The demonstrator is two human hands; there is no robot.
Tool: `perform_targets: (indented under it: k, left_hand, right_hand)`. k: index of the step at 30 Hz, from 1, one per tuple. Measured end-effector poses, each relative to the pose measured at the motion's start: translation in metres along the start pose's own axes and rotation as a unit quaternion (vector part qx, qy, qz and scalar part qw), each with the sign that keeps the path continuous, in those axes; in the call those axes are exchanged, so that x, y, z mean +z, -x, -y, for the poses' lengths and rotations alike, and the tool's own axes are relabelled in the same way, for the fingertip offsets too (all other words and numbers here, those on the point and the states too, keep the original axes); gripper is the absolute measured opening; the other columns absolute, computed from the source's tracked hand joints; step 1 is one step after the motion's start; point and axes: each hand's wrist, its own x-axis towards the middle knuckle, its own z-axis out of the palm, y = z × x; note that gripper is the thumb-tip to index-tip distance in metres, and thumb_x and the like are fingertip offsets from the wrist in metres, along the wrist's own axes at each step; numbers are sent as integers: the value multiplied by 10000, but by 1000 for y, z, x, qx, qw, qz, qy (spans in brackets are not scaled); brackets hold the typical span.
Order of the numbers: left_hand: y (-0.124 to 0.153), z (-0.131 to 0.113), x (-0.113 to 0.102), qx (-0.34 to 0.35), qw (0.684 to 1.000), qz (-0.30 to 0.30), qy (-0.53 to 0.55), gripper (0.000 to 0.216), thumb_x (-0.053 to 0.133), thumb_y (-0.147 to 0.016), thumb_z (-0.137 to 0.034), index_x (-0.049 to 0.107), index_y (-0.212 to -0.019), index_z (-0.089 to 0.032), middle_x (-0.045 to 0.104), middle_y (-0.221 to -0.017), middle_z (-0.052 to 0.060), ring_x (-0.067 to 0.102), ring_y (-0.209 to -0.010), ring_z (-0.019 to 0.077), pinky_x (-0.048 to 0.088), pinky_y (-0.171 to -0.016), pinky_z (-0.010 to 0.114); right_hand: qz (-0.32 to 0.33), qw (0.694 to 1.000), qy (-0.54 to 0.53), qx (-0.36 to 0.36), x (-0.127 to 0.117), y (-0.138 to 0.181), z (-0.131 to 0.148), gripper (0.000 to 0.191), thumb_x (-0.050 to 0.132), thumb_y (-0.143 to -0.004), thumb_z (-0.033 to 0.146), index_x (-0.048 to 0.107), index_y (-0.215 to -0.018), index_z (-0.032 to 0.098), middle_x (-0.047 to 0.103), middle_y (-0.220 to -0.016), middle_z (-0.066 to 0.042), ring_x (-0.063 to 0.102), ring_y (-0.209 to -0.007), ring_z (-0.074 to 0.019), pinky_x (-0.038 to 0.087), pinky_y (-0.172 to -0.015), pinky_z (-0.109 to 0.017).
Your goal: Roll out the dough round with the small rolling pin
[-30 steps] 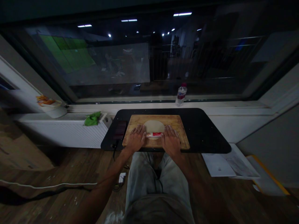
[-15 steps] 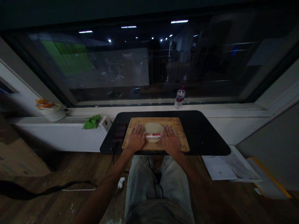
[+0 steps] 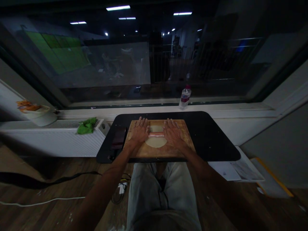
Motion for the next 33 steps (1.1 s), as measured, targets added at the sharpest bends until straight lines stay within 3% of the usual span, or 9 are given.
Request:
perform_targets:
  k: [12,17,22,25,29,33]
  left_hand:
    - [-51,16,3,25,999,11,18,655,331,-1161,-350,467,-1759,-119,472,-1820,161,288,-1772,333,245,-1443,606]
    - [-74,21,7,24,999,13,29,655,311,-1170,-340,448,-1751,-71,439,-1837,171,303,-1766,325,262,-1442,583]
    - [-93,25,19,17,999,10,44,651,349,-1166,-361,447,-1758,-110,474,-1816,178,331,-1755,335,287,-1431,606]
    - [-91,25,26,9,998,26,54,657,345,-1172,-381,419,-1771,-122,472,-1815,193,321,-1758,350,323,-1407,628]
    - [-67,26,33,-17,997,51,52,649,329,-1178,-393,426,-1756,-112,451,-1819,228,303,-1757,408,361,-1363,691]
    - [-37,20,34,32,997,49,50,636,343,-1170,-376,423,-1769,-179,450,-1820,225,294,-1755,437,326,-1351,762]
  right_hand:
    - [58,997,-31,36,8,-49,-15,613,338,-1212,459,549,-1728,205,528,-1787,-152,427,-1689,-352,301,-1390,-611]
    - [45,997,-40,43,6,-72,-17,565,335,-1227,411,581,-1691,204,590,-1726,-165,496,-1626,-324,341,-1367,-562]
    - [43,997,-55,46,7,-86,-21,530,327,-1234,387,639,-1624,208,667,-1623,-166,569,-1526,-305,397,-1321,-533]
    - [48,997,-54,29,11,-91,-25,544,318,-1228,399,631,-1637,224,651,-1637,-168,550,-1539,-319,387,-1326,-562]
    - [99,994,-43,-6,20,-100,-29,597,328,-1218,432,515,-1743,218,534,-1763,-181,413,-1676,-367,294,-1377,-638]
    - [139,989,-37,-44,26,-106,-31,638,346,-1210,472,446,-1792,228,399,-1861,-168,280,-1756,-373,212,-1409,-657]
